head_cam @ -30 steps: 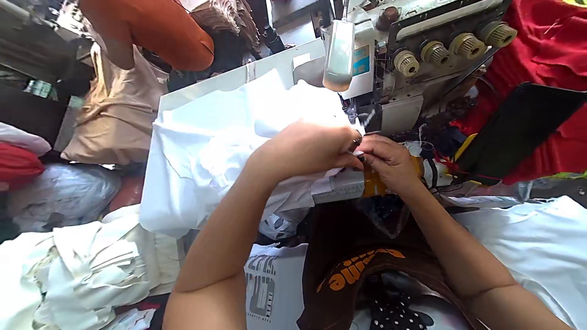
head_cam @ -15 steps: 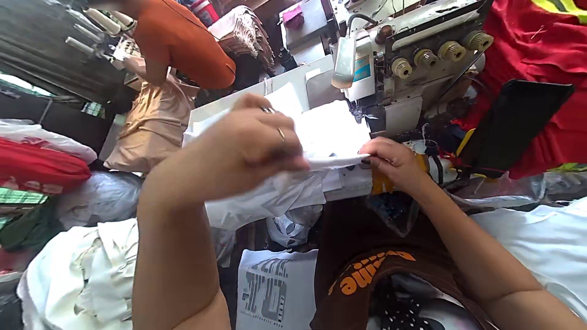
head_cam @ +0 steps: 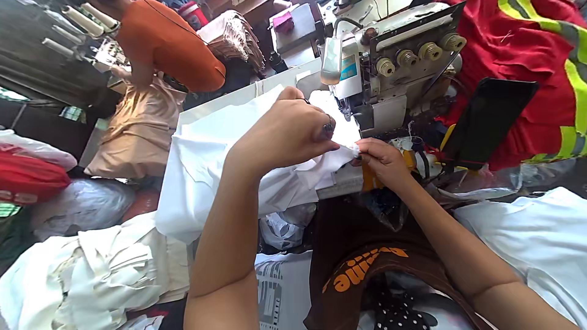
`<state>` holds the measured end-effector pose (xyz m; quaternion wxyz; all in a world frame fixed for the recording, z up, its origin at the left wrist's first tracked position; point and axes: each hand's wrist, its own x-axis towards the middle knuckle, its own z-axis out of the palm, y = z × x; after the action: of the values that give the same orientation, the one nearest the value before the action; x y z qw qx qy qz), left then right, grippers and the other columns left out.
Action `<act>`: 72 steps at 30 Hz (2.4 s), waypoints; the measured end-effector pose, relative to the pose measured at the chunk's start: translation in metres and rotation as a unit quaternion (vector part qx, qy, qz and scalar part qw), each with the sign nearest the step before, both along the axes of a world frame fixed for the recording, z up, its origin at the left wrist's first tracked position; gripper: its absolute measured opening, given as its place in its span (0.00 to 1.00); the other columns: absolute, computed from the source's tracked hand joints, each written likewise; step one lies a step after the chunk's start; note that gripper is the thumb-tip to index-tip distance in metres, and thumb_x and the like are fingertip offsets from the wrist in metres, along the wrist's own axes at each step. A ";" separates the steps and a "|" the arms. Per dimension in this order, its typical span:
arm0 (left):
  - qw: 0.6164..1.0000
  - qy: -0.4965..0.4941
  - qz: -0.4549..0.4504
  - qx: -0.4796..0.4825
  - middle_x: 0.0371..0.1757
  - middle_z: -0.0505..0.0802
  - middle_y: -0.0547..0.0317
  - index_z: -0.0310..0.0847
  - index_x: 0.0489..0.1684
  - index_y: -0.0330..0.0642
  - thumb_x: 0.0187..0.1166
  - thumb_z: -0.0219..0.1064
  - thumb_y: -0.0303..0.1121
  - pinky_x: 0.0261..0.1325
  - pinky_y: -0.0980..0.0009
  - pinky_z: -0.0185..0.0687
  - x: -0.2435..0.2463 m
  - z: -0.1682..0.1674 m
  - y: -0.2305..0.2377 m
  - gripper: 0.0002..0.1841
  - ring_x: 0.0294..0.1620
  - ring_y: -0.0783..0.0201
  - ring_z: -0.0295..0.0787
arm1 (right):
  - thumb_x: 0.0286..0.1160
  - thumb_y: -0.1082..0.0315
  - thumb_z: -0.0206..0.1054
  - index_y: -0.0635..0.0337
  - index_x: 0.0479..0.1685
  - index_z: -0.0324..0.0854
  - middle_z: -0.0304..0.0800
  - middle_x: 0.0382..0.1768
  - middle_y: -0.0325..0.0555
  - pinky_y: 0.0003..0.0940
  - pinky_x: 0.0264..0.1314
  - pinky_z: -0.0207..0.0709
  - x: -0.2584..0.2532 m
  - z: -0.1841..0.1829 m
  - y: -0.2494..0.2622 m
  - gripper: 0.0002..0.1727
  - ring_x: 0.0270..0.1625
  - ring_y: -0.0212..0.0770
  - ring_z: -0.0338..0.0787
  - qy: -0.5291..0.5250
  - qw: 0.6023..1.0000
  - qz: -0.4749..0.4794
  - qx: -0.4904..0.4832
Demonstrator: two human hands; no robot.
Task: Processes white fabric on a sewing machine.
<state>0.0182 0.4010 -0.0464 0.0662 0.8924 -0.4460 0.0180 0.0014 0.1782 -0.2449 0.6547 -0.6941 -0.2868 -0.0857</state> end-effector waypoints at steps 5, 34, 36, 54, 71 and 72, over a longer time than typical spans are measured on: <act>0.999 -0.007 0.031 0.011 0.19 0.84 0.59 0.84 0.23 0.44 0.76 0.69 0.44 0.53 0.50 0.62 0.002 -0.012 -0.012 0.15 0.25 0.60 0.78 | 0.78 0.79 0.62 0.68 0.46 0.90 0.91 0.57 0.49 0.28 0.70 0.81 0.004 -0.006 0.003 0.10 0.62 0.34 0.89 -0.009 1.000 -0.020 0.003; 0.917 -0.134 0.342 -0.158 0.54 0.94 0.46 0.92 0.53 0.43 0.72 0.68 0.25 0.69 0.33 0.71 0.023 -0.145 -0.042 0.14 0.53 0.44 0.92 | 0.75 0.80 0.65 0.66 0.43 0.89 0.90 0.51 0.53 0.40 0.66 0.84 -0.006 -0.027 0.038 0.07 0.60 0.45 0.90 -0.061 0.984 -0.146 -0.084; 0.908 -0.111 0.384 -0.125 0.56 0.92 0.46 0.92 0.55 0.46 0.75 0.66 0.26 0.71 0.37 0.70 0.033 -0.140 -0.040 0.14 0.60 0.42 0.88 | 0.74 0.78 0.70 0.67 0.44 0.89 0.91 0.53 0.57 0.48 0.66 0.84 -0.003 -0.031 0.061 0.06 0.60 0.53 0.91 -0.076 0.974 -0.113 -0.180; 0.809 -0.153 0.474 -0.313 0.54 0.92 0.51 0.95 0.44 0.44 0.70 0.66 0.23 0.58 0.55 0.81 -0.103 -0.176 -0.024 0.12 0.57 0.52 0.86 | 0.95 0.66 0.45 0.58 0.75 0.76 0.84 0.39 0.41 0.26 0.36 0.79 -0.030 -0.002 0.019 0.20 0.31 0.31 0.82 0.489 0.856 0.159 0.054; 0.819 -0.125 0.447 -0.337 0.53 0.93 0.53 0.95 0.43 0.45 0.71 0.68 0.24 0.54 0.55 0.83 -0.109 -0.185 -0.023 0.11 0.54 0.54 0.87 | 0.95 0.52 0.46 0.56 0.32 0.74 0.63 0.11 0.32 0.21 0.19 0.69 -0.028 0.002 0.073 0.24 0.11 0.27 0.64 0.469 0.866 0.099 0.146; 0.820 -0.122 0.448 -0.336 0.53 0.92 0.53 0.95 0.44 0.45 0.71 0.68 0.24 0.54 0.55 0.83 -0.109 -0.185 -0.023 0.11 0.54 0.54 0.87 | 0.95 0.52 0.46 0.56 0.31 0.75 0.63 0.11 0.31 0.20 0.19 0.67 -0.028 0.001 0.073 0.24 0.11 0.26 0.64 0.463 0.868 0.102 0.151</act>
<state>-0.0904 0.3779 -0.2312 0.2916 0.9065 0.0318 0.3036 -0.0263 0.2514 -0.2443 0.8142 -0.5139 -0.0038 0.2703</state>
